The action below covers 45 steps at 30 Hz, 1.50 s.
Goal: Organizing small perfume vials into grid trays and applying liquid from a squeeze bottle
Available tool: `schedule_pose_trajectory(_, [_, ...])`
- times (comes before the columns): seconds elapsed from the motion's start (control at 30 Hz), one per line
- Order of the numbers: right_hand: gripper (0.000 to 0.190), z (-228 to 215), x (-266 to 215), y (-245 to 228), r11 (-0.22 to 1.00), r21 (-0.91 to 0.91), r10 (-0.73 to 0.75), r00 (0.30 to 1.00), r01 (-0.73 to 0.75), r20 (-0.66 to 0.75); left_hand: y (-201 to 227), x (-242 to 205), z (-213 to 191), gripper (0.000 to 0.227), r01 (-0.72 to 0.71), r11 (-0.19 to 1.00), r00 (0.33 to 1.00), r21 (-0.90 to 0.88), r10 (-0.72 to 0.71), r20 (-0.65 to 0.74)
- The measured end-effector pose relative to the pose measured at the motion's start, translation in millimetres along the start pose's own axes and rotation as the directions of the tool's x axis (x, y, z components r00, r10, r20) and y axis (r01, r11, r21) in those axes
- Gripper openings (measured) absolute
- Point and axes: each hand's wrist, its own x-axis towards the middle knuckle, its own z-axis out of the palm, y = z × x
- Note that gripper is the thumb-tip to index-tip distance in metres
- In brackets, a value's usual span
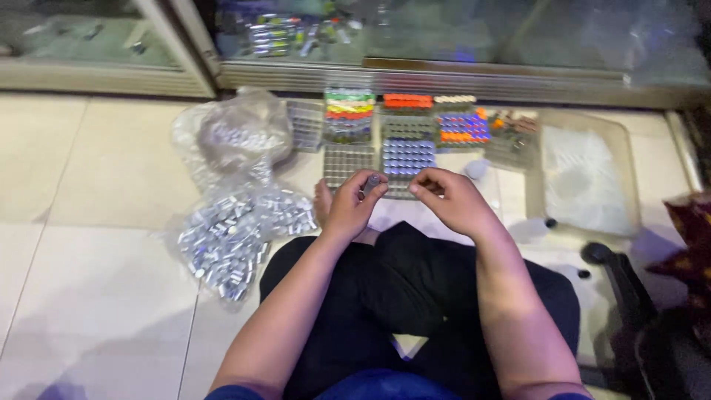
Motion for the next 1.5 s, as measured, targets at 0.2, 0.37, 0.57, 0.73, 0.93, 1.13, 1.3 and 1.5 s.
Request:
schedule_pose_trajectory(0.2, [0.022,58.4,69.3,-49.5,0.95,-0.141,-0.262,0.958,0.278,0.12,-18.5,10.4,-72.9,0.015,-0.075,0.994,0.983,0.074,0.086,-0.165])
schedule_pose_trajectory(0.37, [0.02,121.2,156.5,-49.6,0.955,-0.03,-0.292,0.95,0.297,0.113,-23.5,18.3,-120.0,0.015,0.016,0.994,0.965,0.112,0.014,-0.261])
schedule_pose_trajectory(0.57, [0.018,240.9,274.3,-13.0,0.94,-0.064,-0.313,0.923,0.334,0.223,-45.8,31.9,-161.5,0.01,0.029,0.998,0.948,0.056,-0.009,-0.318])
schedule_pose_trajectory(0.73, [0.019,315.6,324.7,4.8,0.849,-0.371,-0.254,0.906,0.377,0.338,-62.5,34.1,-186.1,0.008,0.05,0.997,0.93,0.06,-0.024,-0.367])
schedule_pose_trajectory(0.93, [0.041,332.2,327.1,-4.4,0.747,-0.59,-0.024,0.899,0.306,0.436,-82.6,32.4,-201.1,0.01,0.088,0.995,0.912,0.049,-0.061,-0.406])
schedule_pose_trajectory(1.13, [0.03,339.1,326.4,2.3,0.731,-0.642,-0.007,0.943,0.232,0.332,-79.7,27.6,-196.8,0.01,0.045,0.999,0.904,-0.03,-0.054,-0.424])
schedule_pose_trajectory(1.3, [0.027,311.2,301.1,-38.3,0.782,-0.571,-0.056,0.94,0.252,0.338,-75.8,23.4,-197.3,0.009,0.06,0.997,0.898,-0.043,-0.073,-0.434])
schedule_pose_trajectory(1.5, [0.027,260.3,253.1,-80.6,0.946,-0.235,-0.169,0.957,0.225,0.235,-73.8,20.1,-193.6,0.01,0.066,0.994,0.898,-0.083,-0.096,-0.429])
